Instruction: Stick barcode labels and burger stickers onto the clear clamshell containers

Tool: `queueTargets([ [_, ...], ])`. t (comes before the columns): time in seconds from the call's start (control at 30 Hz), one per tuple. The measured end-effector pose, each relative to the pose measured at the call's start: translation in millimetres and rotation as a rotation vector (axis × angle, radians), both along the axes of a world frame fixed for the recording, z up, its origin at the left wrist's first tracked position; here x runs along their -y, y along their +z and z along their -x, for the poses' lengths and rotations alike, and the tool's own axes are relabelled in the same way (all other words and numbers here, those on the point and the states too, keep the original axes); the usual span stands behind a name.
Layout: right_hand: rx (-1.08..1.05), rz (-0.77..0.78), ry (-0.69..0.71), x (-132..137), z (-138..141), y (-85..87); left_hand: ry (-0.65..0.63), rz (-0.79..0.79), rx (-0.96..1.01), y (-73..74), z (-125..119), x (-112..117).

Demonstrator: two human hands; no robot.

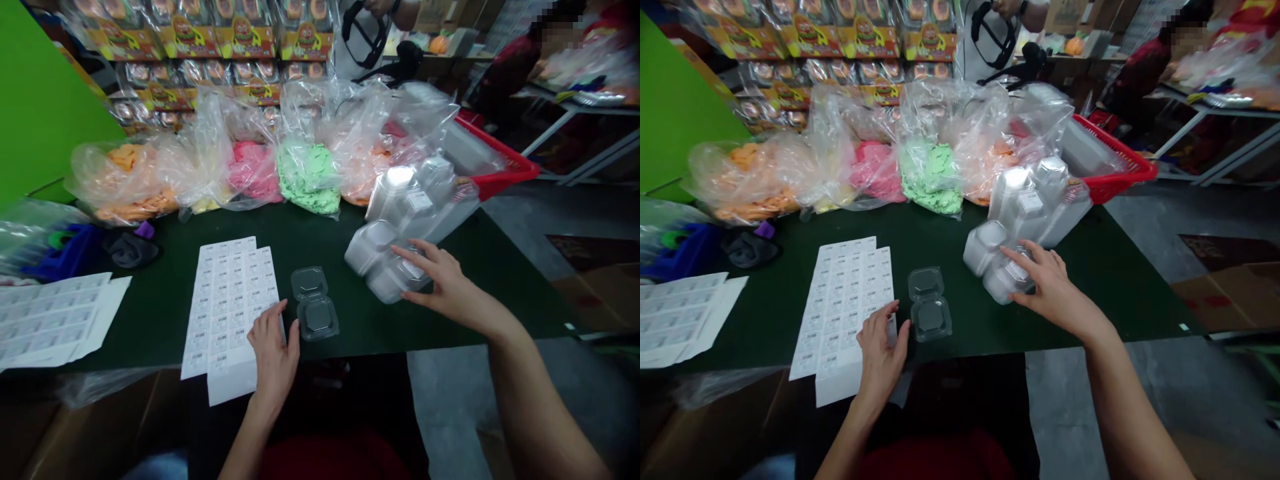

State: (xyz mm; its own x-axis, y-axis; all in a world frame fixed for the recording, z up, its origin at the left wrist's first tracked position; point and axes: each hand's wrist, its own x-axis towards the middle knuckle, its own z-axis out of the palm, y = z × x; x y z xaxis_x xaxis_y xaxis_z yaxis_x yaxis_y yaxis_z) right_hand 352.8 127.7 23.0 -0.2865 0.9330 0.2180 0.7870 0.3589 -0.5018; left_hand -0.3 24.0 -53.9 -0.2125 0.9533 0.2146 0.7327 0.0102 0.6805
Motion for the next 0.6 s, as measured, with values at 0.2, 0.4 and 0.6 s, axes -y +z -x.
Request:
queueTargets([
  [0.2, 0.005, 0.069, 0.007, -14.3, -9.8, -4.5, 0.05, -0.043, -0.009, 8.0, 19.9, 17.7],
  [0.4, -0.152, -0.167, -0.164, 55.9, 45.0, 20.9, 0.223, -0.11, -0.074, 11.6, 85.7, 46.6],
  [0.6, -0.821, 0.96, 0.223, 165.4, 202.3, -74.7, 0.173, -0.022, -0.049, 2.5, 132.7, 67.9],
])
